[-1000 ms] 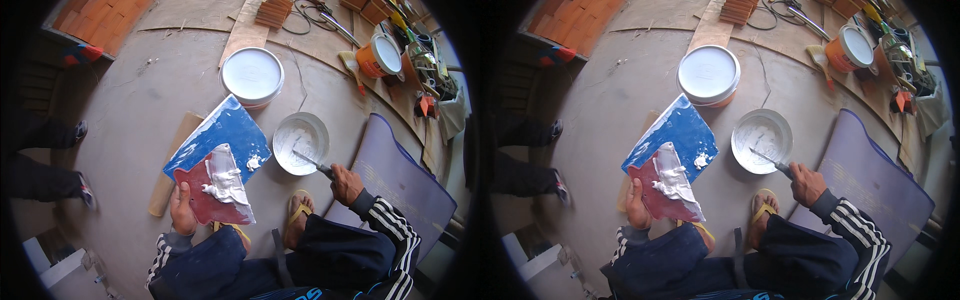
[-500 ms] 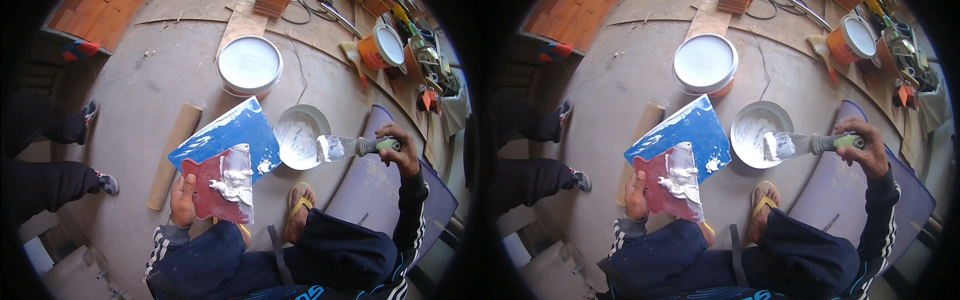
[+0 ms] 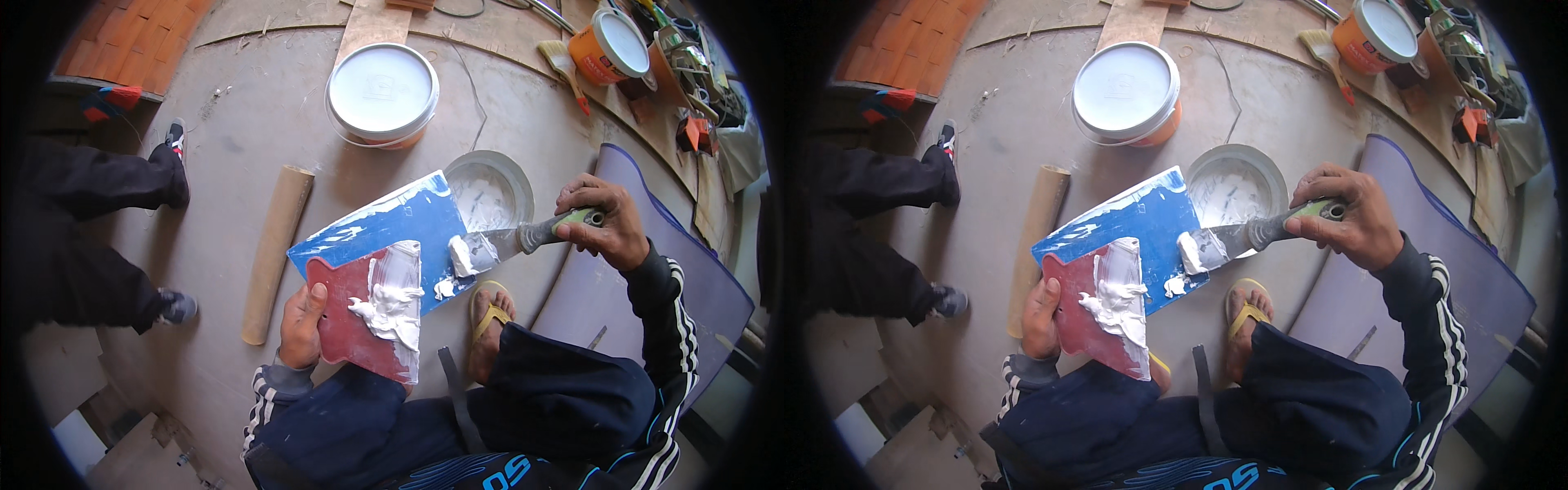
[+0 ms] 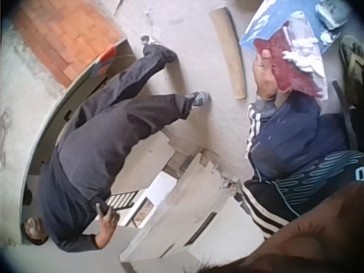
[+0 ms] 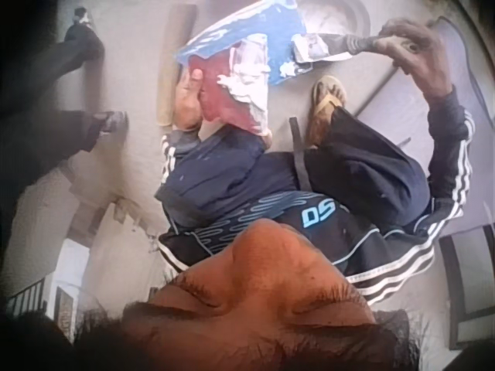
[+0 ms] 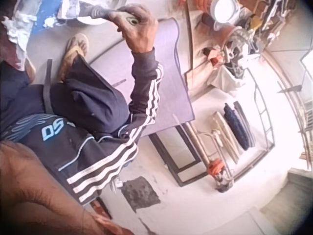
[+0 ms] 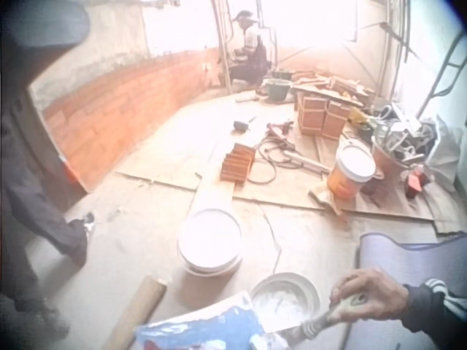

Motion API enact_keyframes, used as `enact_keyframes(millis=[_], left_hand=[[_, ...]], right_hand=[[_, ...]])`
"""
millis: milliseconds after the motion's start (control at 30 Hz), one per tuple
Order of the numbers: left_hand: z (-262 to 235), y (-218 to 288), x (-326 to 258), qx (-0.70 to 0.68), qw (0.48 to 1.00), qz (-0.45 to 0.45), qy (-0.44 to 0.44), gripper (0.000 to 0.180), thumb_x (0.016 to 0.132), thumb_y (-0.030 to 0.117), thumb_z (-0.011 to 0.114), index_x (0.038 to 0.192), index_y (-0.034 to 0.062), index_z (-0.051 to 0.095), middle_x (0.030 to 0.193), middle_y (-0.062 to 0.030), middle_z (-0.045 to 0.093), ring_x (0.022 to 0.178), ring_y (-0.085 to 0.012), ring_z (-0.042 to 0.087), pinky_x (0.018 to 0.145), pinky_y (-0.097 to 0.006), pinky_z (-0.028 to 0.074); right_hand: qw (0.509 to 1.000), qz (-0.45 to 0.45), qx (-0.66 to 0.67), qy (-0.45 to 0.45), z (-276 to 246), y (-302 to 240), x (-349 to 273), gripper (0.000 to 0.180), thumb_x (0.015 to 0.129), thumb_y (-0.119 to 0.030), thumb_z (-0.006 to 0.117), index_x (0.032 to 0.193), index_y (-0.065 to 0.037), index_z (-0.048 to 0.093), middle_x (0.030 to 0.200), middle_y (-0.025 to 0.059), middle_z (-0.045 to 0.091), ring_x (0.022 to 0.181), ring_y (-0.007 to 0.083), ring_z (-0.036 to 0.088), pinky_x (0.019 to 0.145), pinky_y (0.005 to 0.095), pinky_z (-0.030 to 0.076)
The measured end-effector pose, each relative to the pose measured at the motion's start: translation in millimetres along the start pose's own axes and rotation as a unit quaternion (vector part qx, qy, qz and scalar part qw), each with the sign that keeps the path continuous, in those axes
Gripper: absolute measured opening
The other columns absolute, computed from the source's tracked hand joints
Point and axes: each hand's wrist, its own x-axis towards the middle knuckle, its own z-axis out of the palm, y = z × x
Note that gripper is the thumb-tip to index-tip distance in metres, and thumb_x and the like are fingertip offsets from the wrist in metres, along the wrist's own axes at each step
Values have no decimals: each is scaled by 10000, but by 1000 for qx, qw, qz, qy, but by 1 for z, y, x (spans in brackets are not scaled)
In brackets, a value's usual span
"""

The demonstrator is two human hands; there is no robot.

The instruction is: The person scoops white plaster from a bucket onto a hawk using a trowel, then applies and smooths the plaster onto a wall around an electrical outlet. The person repeatedly transfers plaster from the hawk to the trowel and spreads it evenly on the wall surface.

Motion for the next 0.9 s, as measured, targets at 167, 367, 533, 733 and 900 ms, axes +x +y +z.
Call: enact_keyframes(millis=[167, 367, 533, 733, 900], left_hand=[[5, 2, 2, -25, 1000, -10, 6, 436, 1004, 322, 444, 1250, -36, 479, 1173, -126, 591, 1009, -162, 600, 865, -300, 489], [7, 5, 4, -15, 1000, -19, 12, 423, 1004, 320, 447, 1231, -34, 492, 1146, -118, 606, 984, -151, 605, 856, -293, 488], [12, 6, 2, -5, 1000, -18, 22, 414, 1000, 325, 456, 1210, -28, 508, 1111, -107, 619, 948, -134, 609, 822, -275, 492], [14, 17, 3, 9, 998, -42, 38, 398, 996, 328, 467, 1187, -17, 526, 1074, -90, 629, 893, -114, 615, 784, -259, 498], [16, 21, 4, 7, 998, -57, 31, 396, 997, 324, 468, 1197, -14, 521, 1088, -91, 624, 908, -117, 613, 784, -260, 500]], right_hand=[[1000, 16, 18, 13, 7, 5, -8, 279, 708, -199, 786, 823, 32, 680, 870, 81, 609, 625, 149, 603, 554, 263, 477], [999, -20, 25, 16, 12, 22, -8, 272, 694, -190, 797, 822, 24, 691, 860, 71, 603, 673, 141, 603, 544, 241, 477], [993, 71, 89, -19, 21, 27, -13, 260, 715, -166, 786, 844, 36, 686, 878, 64, 599, 652, 129, 600, 519, 226, 479], [990, 76, 113, -28, 39, 26, -9, 256, 726, -152, 786, 861, 38, 680, 893, 70, 588, 634, 115, 598, 489, 212, 473], [978, 128, 158, -37, 55, 30, -11, 259, 732, -146, 787, 858, 50, 674, 919, 78, 588, 634, 118, 587, 516, 224, 481]])
